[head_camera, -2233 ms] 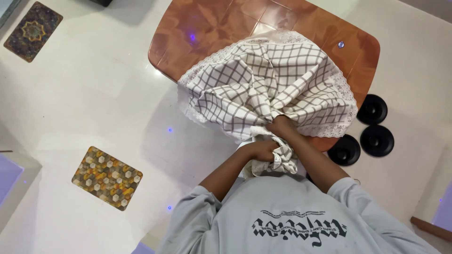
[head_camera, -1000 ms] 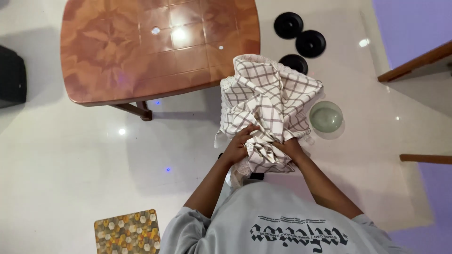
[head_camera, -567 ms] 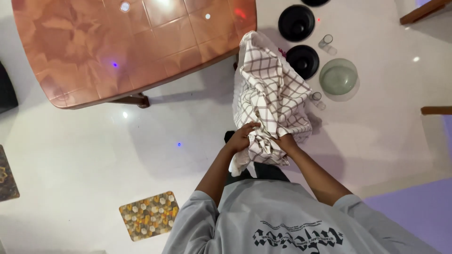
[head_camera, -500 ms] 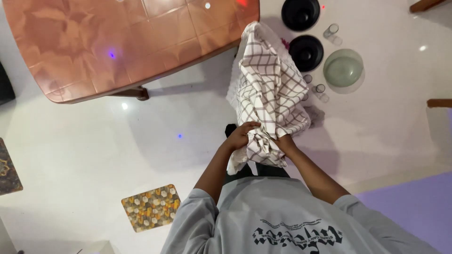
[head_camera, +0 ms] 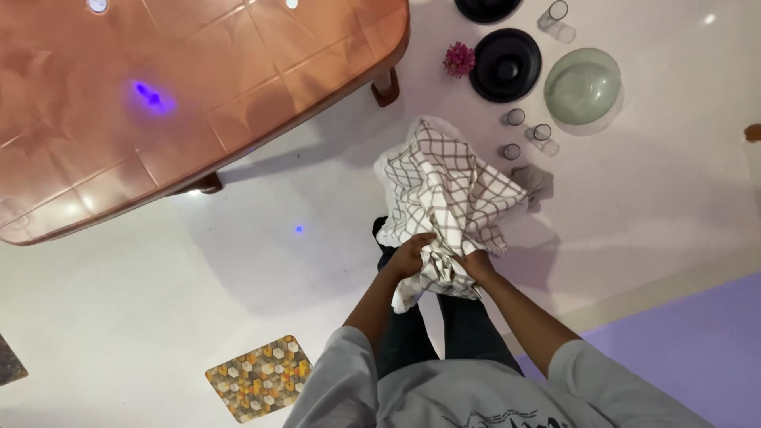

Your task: The person removes a checkered tablecloth from a wooden table, folds it into a compact bundle, and then spreads it back out to cover the table surface. The person smooths the cloth with both hands to align the pattern and edges.

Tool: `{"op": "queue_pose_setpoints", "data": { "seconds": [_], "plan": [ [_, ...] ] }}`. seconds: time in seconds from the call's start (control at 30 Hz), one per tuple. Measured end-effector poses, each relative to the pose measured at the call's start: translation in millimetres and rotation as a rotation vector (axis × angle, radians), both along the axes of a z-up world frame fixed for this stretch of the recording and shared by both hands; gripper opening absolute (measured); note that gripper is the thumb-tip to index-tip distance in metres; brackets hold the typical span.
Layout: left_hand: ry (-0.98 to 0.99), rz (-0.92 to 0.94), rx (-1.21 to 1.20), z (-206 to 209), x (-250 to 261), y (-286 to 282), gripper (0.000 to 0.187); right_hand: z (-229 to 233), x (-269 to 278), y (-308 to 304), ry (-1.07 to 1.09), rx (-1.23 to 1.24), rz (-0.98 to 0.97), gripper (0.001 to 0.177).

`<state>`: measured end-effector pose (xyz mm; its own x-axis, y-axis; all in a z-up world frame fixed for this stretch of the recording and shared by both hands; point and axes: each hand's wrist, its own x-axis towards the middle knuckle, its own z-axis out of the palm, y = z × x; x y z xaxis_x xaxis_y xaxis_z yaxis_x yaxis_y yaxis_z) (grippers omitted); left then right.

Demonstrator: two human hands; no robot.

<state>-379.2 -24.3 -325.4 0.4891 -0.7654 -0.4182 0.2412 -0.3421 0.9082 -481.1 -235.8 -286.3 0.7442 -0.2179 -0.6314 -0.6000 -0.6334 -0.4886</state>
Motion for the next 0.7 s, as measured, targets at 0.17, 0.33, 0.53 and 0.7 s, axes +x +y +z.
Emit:
{"op": "queue_pose_setpoints", "data": {
  "seconds": [0.17,0.33,0.53,0.7],
  "plan": [
    [-0.236,0.071,0.172,-83.3,31.9,-14.8,0.055,-76.6,38.5,-8.9,0.068,0.125,-0.279,0.044],
    [-0.365,0.043,0.593,-148.0,42.7,-15.2,0.046,-166.4,68.8,-12.5,0.161,0.365,-0.574,0.045],
    [-0.333,0.26,0.811,-205.6,31.0,-19.5,0.043,-252.8,82.8,-15.9,0.306,0.333,-0.255,0.056],
    [-0.368,0.244,0.963,-223.8,30.5,-7.2,0.057,-278.5,72.2,-7.1,0.243,0.37,-0.136,0.079]
  ]
}}
